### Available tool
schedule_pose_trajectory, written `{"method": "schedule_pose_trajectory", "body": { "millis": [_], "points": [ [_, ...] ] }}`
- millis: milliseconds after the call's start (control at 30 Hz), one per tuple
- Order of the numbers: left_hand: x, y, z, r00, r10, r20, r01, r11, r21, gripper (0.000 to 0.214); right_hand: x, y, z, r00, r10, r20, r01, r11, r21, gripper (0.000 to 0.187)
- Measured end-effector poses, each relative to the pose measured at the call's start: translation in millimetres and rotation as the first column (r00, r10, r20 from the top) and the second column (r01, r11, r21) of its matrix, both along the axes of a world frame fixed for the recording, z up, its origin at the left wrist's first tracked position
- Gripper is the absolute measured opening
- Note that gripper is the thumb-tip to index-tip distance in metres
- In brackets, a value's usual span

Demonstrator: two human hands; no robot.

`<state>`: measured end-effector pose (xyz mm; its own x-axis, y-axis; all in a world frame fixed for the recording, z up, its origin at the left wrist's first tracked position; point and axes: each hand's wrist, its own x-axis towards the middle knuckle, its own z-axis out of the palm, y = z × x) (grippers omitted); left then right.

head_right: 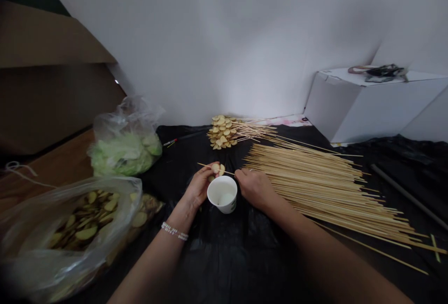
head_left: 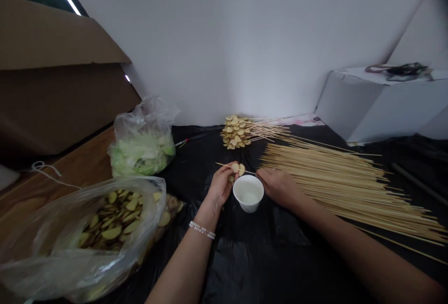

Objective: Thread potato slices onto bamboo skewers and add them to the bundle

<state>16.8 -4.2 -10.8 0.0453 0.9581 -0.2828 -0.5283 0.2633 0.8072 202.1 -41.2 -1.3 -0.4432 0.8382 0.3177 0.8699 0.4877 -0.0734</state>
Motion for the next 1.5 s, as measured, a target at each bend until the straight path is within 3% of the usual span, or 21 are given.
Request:
{"method": "schedule_pose_trajectory", "body": {
  "millis": [833,1000,1233,1367,1500],
  "points": [
    [0,0,-1.0,0.999,-0.007,-0.040,0.007,1.000,-0.007,0.025,-1,1,-0.9,1.000,0.021,0.001,-0.021,1.000,-0.008,0.018],
    [-2,1,3.2,0.993,0.029,0.114,-0.021,0.997,-0.071,0.011,2,3,-3.9,0.997,0.013,-0.077,-0.008,0.998,0.056,0.022],
    [-14,0,14.4,0.922,-0.001,0.387,0.005,1.000,-0.010,0.029,8,9,-6.0,0.985,-0.012,-0.174,0.031,0.993,0.110,0.029],
    [-20,0,19.2,0.885,-0.003,0.465,0.016,1.000,-0.025,0.027,7,8,-5.4,0.986,-0.022,-0.165,0.041,0.993,0.109,0.031],
    [-29,4,21.3,0.875,0.066,0.479,-0.057,0.998,-0.033,0.025,8,8,-4.8,0.983,-0.020,-0.180,0.043,0.991,0.126,0.033]
  ]
}}
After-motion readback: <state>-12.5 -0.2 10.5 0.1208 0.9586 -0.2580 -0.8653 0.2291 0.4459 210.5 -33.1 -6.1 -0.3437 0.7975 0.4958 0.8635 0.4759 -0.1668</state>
